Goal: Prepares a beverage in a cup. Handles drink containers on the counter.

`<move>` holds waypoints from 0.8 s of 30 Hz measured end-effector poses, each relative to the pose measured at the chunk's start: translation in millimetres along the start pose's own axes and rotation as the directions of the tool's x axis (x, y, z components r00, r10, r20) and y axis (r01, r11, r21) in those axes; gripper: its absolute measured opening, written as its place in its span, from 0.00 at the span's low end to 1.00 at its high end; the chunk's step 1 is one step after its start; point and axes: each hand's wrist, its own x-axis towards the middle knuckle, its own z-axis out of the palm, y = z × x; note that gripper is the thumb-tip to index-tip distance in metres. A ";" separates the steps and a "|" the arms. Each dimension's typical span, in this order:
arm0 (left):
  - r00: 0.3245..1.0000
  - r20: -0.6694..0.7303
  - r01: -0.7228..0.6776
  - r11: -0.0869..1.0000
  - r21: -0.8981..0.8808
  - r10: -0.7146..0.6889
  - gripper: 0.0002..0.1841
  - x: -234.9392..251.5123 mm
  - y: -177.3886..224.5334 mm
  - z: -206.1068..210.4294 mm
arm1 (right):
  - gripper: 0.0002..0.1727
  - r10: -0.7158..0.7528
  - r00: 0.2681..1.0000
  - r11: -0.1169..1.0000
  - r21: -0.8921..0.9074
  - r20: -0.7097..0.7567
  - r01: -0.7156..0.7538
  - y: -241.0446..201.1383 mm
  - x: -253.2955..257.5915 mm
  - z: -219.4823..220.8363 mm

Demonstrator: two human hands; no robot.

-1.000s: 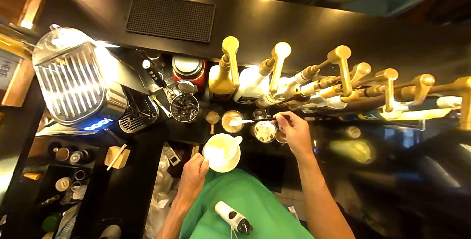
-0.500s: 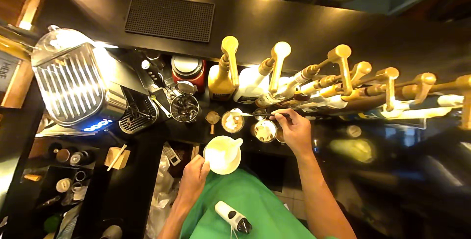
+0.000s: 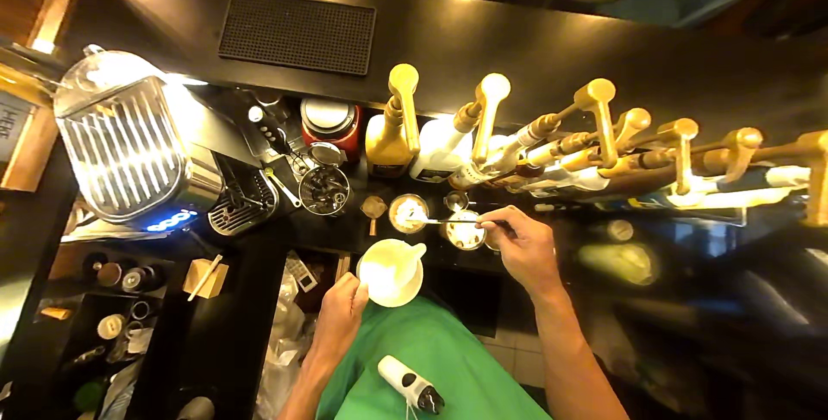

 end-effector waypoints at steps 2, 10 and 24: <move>1.000 -0.006 -0.006 1.000 0.003 0.006 0.21 -0.7 -0.8 0.5 | 0.08 -0.022 1.000 1.000 0.019 0.004 0.022 -2.0 2.8 8.2; 1.000 -0.005 -0.004 1.000 -0.007 0.004 0.21 -0.3 -0.6 1.9 | 0.07 -0.044 0.997 0.999 -0.017 -0.059 0.043 5.4 12.4 22.8; 0.999 0.011 -0.034 0.999 0.024 0.033 0.21 8.0 5.9 5.2 | 0.12 0.337 0.909 0.932 0.224 -0.246 -0.285 11.8 -1.5 13.6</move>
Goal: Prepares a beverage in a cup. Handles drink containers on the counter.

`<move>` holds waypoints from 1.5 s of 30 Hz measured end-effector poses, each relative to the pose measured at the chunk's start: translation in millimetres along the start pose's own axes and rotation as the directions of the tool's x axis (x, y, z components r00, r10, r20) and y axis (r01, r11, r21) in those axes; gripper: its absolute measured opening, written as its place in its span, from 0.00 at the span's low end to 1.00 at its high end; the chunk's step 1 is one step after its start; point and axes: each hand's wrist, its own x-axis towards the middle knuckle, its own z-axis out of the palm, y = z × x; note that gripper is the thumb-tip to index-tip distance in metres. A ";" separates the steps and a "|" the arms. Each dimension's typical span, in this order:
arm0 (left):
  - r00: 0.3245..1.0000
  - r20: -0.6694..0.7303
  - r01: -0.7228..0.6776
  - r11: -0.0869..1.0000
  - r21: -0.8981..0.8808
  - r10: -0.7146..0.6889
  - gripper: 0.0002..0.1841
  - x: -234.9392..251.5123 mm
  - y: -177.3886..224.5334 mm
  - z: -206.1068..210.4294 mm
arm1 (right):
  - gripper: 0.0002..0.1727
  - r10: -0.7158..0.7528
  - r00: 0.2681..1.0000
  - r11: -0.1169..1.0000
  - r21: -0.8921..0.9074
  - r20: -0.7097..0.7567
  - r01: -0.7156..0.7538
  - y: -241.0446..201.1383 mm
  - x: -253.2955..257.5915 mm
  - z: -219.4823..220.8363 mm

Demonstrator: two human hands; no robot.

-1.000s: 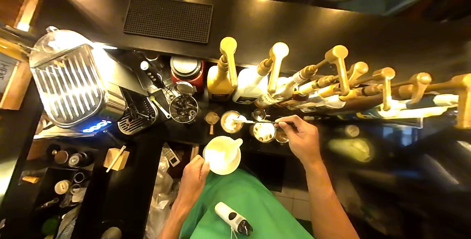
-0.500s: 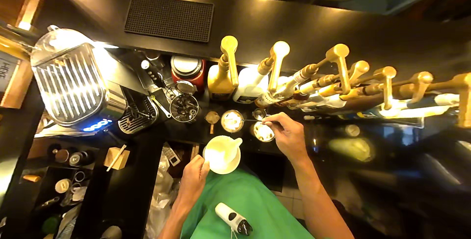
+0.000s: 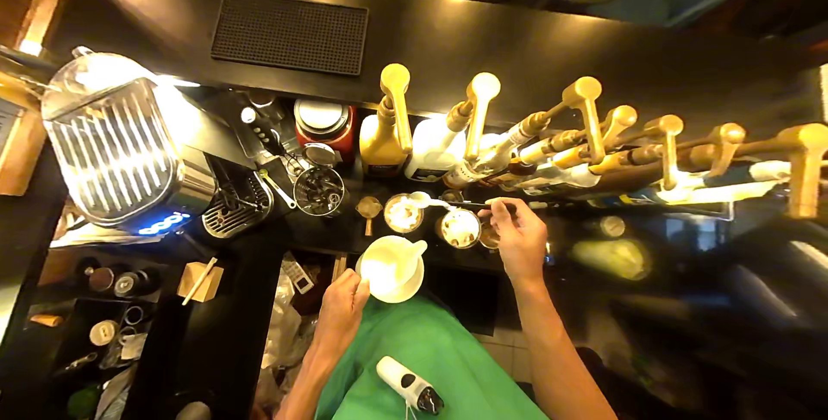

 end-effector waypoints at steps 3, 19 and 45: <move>1.000 0.001 -0.004 1.000 0.004 0.004 0.22 3.0 3.1 0.0 | 0.13 0.215 0.975 0.963 0.177 -0.050 -0.203 6.5 2.4 -0.3; 0.994 0.086 0.069 0.996 0.049 -0.073 0.23 21.8 19.9 -3.6 | 0.13 0.012 0.965 0.992 0.118 0.263 -0.045 -21.4 -19.0 -10.6; 0.997 0.039 0.064 0.994 0.093 -0.068 0.21 9.0 26.4 2.1 | 0.13 0.353 0.835 0.905 0.073 0.423 -0.419 -1.7 -29.4 30.1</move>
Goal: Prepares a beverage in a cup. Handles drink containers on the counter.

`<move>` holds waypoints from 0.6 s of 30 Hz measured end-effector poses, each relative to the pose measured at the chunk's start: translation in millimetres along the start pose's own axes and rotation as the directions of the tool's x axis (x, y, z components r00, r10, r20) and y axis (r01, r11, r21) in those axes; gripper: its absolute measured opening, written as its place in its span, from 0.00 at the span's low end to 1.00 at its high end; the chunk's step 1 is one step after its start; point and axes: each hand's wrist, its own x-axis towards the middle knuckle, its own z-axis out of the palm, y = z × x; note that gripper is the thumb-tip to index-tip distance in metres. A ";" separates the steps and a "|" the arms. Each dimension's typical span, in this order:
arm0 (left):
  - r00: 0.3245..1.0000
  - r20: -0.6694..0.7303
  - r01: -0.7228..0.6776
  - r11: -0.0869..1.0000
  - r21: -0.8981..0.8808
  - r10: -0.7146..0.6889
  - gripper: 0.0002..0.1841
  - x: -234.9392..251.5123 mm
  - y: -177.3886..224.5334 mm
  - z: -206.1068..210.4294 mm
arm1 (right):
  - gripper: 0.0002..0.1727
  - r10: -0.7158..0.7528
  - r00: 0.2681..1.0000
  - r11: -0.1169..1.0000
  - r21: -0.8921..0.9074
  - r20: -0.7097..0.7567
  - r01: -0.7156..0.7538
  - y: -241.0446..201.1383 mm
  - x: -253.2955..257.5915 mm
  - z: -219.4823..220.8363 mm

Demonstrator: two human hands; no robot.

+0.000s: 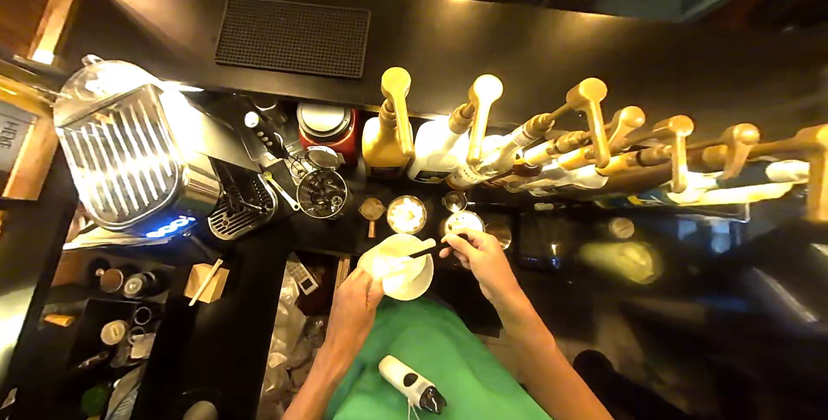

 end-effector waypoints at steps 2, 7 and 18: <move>1.000 -0.017 -0.013 1.000 -0.020 0.012 0.21 -1.1 -2.3 -1.6 | 0.13 0.007 1.000 0.997 0.083 -0.023 -0.005 0.5 -0.3 -6.3; 0.999 -0.026 -0.021 0.999 -0.046 0.020 0.22 -2.4 -9.4 -0.9 | 0.13 -0.008 0.999 0.985 0.170 -0.042 0.015 1.2 1.4 -16.6; 0.999 -0.042 -0.006 0.994 -0.109 0.002 0.21 -6.2 -17.9 4.1 | 0.14 0.021 0.998 0.969 0.247 -0.053 -0.007 -0.6 10.5 -27.7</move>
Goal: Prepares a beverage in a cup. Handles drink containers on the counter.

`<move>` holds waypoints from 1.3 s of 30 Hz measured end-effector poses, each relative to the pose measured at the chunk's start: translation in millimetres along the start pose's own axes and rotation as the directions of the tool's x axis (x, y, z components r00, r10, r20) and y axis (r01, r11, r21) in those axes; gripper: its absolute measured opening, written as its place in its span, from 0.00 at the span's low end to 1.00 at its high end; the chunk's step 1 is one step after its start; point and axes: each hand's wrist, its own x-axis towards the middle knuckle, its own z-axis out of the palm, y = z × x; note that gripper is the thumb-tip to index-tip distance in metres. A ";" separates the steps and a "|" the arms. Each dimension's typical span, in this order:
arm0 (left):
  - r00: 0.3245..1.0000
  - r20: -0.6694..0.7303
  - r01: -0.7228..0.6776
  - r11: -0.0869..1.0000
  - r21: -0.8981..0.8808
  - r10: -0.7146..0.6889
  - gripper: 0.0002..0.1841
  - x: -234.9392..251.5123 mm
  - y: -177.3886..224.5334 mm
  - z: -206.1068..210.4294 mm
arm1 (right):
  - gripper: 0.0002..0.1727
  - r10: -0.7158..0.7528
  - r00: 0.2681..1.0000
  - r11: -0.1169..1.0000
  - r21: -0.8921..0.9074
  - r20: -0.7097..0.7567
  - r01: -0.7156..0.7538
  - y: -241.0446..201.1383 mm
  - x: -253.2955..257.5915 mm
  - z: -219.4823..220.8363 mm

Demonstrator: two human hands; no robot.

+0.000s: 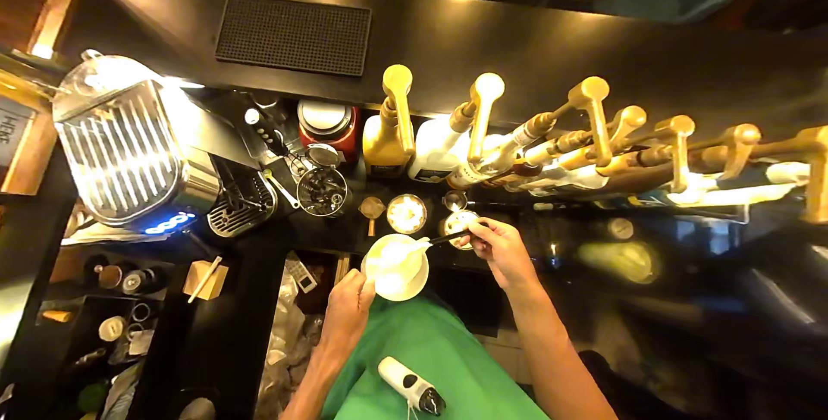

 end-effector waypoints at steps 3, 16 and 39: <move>1.000 -0.015 -0.024 1.000 -0.009 0.024 0.22 0.7 -2.7 1.0 | 0.14 -0.013 1.000 1.000 0.009 0.002 0.013 -0.9 2.6 -2.4; 0.999 -0.024 -0.034 0.999 -0.018 0.034 0.22 5.9 -4.9 -2.3 | 0.15 -0.040 0.999 0.999 0.020 -0.018 0.041 -8.4 11.8 -7.1; 0.999 -0.031 -0.022 1.000 -0.012 0.022 0.21 10.8 -5.3 -6.6 | 0.17 -0.022 0.994 0.999 0.027 -0.111 0.025 -15.2 36.0 -16.6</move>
